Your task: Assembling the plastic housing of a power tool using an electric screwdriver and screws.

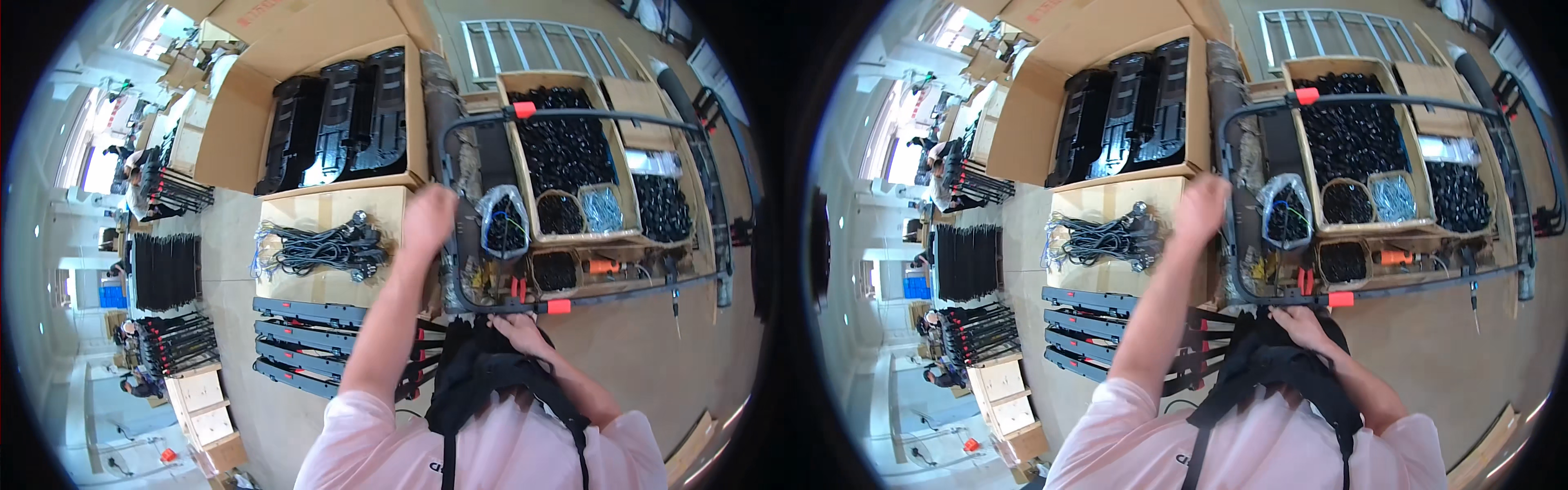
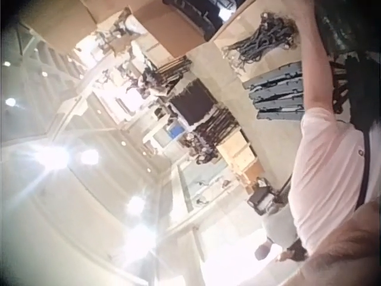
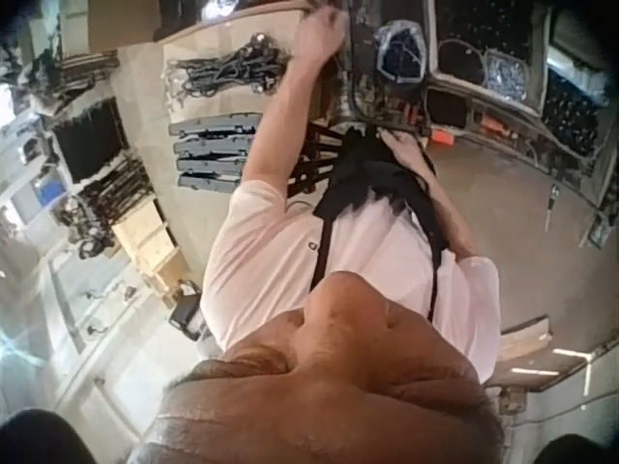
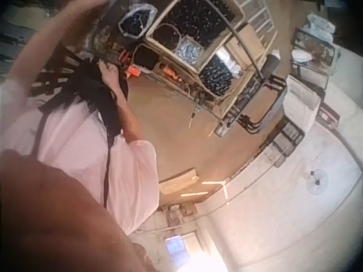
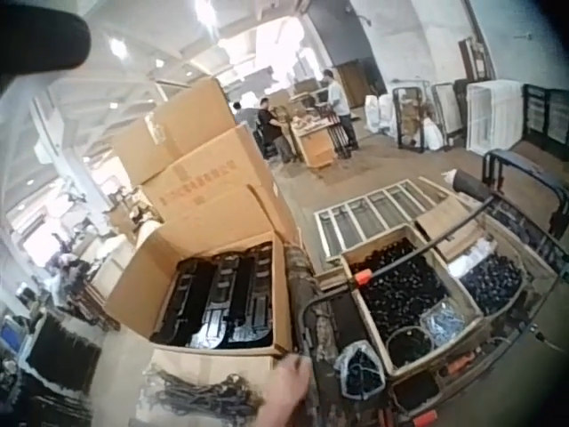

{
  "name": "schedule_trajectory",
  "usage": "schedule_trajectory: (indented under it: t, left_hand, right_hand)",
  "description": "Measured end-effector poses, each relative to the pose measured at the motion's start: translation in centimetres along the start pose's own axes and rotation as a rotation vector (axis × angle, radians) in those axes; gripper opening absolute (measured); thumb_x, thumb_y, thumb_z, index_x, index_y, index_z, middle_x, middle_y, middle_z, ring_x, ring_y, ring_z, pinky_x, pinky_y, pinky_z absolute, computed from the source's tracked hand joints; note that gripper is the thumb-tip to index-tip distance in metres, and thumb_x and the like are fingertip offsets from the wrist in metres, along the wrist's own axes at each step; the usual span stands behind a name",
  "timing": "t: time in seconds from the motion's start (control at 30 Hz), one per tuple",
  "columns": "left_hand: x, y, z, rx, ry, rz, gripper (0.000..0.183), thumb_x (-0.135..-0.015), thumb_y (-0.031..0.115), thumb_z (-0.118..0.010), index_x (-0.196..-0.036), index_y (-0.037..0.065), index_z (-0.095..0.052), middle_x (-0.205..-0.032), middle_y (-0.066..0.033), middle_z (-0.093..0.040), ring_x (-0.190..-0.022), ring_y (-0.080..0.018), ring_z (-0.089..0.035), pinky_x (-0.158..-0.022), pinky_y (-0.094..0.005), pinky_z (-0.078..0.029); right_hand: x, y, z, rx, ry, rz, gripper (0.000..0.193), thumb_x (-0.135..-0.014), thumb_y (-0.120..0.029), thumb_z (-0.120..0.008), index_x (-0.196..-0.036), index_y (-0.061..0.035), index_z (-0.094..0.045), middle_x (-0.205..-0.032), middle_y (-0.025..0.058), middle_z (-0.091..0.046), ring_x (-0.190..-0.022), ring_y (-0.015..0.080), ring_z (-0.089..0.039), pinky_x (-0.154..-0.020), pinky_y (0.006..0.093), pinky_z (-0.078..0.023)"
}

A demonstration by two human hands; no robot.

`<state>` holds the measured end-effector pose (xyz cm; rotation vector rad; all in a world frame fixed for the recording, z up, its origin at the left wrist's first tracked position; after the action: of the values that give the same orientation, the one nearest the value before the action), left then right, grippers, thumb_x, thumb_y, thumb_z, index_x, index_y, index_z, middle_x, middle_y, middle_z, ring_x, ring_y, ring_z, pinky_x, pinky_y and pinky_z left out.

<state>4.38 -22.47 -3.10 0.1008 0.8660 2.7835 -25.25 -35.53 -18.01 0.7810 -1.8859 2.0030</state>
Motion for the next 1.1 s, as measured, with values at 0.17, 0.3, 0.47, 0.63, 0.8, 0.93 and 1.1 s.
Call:
schedule_trajectory:
  t: [0.17,0.3,0.47,0.63,0.8,0.93,1.1]
  left_hand:
    - [-11.6,-14.4,14.4,-0.501,0.478,0.065,0.033,-0.087,0.031,-0.078,-0.109,0.007,-0.071,-0.116,-0.019,-0.068,-0.114,-0.0392,-0.062,-0.098,-0.0507,-0.051]
    - [-13.7,-22.2,19.1,-0.756,0.59,0.28,0.048,-0.085,0.036,-0.08,-0.121,0.007,-0.066,-0.138,-0.0154,-0.056,-0.133,-0.0361,-0.051,-0.105,-0.0482,-0.048]
    - [-13.7,-32.6,24.0,-0.835,0.451,0.52,0.046,-0.087,0.035,-0.079,-0.122,0.009,-0.064,-0.142,-0.0122,-0.055,-0.139,-0.0332,-0.047,-0.108,-0.0479,-0.047]
    - [-14.4,-30.7,23.5,-0.652,0.474,0.248,0.029,-0.093,0.022,-0.072,-0.117,0.008,-0.063,-0.123,-0.015,-0.063,-0.119,-0.0373,-0.064,-0.098,-0.049,-0.055]
    - [-12.9,-22.4,26.0,0.206,0.891,0.3,0.031,-0.099,0.022,-0.068,-0.114,-0.002,-0.058,-0.109,-0.0201,-0.066,-0.099,-0.0388,-0.066,-0.087,-0.0452,-0.054]
    - [-9.7,-17.0,19.6,0.898,0.752,0.167,0.037,-0.096,0.016,-0.068,-0.123,-0.004,-0.053,-0.102,-0.0092,-0.062,-0.086,-0.0167,-0.058,-0.076,-0.0335,-0.051]
    - [1.4,-1.5,3.3,1.719,0.197,0.318,0.055,-0.107,0.001,-0.052,-0.159,0.0,-0.032,-0.148,-0.0146,-0.054,-0.123,-0.0244,-0.063,-0.102,-0.0395,-0.056]
  right_hand:
    - [3.4,-1.2,1.8,0.09,0.096,0.039,0.046,-0.102,-0.033,-0.063,-0.129,0.0038,-0.071,-0.121,0.015,-0.076,-0.113,0.0237,-0.071,-0.101,0.0361,-0.053]
    - [7.6,0.8,6.0,0.225,0.238,-0.117,0.045,-0.097,-0.031,-0.065,-0.124,0.0047,-0.072,-0.11,0.0202,-0.077,-0.104,0.0282,-0.074,-0.096,0.038,-0.055]
    - [12.8,2.9,9.8,0.234,0.448,-0.298,0.041,-0.097,-0.027,-0.065,-0.126,0.0013,-0.073,-0.116,0.0209,-0.076,-0.11,0.0286,-0.073,-0.098,0.0378,-0.055]
    - [15.6,0.5,12.9,0.417,0.467,-0.248,0.038,-0.097,-0.026,-0.065,-0.12,0.0032,-0.074,-0.108,0.0189,-0.076,-0.101,0.0221,-0.071,-0.091,0.0354,-0.055]
    - [15.3,-9.2,20.3,0.411,0.825,-0.001,0.026,-0.101,-0.014,-0.064,-0.116,0.006,-0.072,-0.102,0.0172,-0.075,-0.093,0.018,-0.069,-0.085,0.0331,-0.053]
    - [6.1,-21.1,19.2,0.329,0.752,0.296,0.026,-0.103,-0.013,-0.064,-0.122,0.004,-0.071,-0.112,0.0102,-0.075,-0.104,0.0154,-0.067,-0.093,0.0296,-0.051]
    - [-5.2,-28.0,13.7,0.264,0.499,0.474,0.049,-0.106,-0.036,-0.061,-0.14,-0.0003,-0.063,-0.126,0.0164,-0.074,-0.117,0.0203,-0.068,-0.101,0.0338,-0.052]
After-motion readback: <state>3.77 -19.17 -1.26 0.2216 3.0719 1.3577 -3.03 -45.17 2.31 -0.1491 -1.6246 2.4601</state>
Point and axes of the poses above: each hand's wrist, its own x-axis away from the middle knuckle, its own z-axis out of the back of the hand, y = z × x, the point moved 8 cm from there along -x, towards the middle knuckle
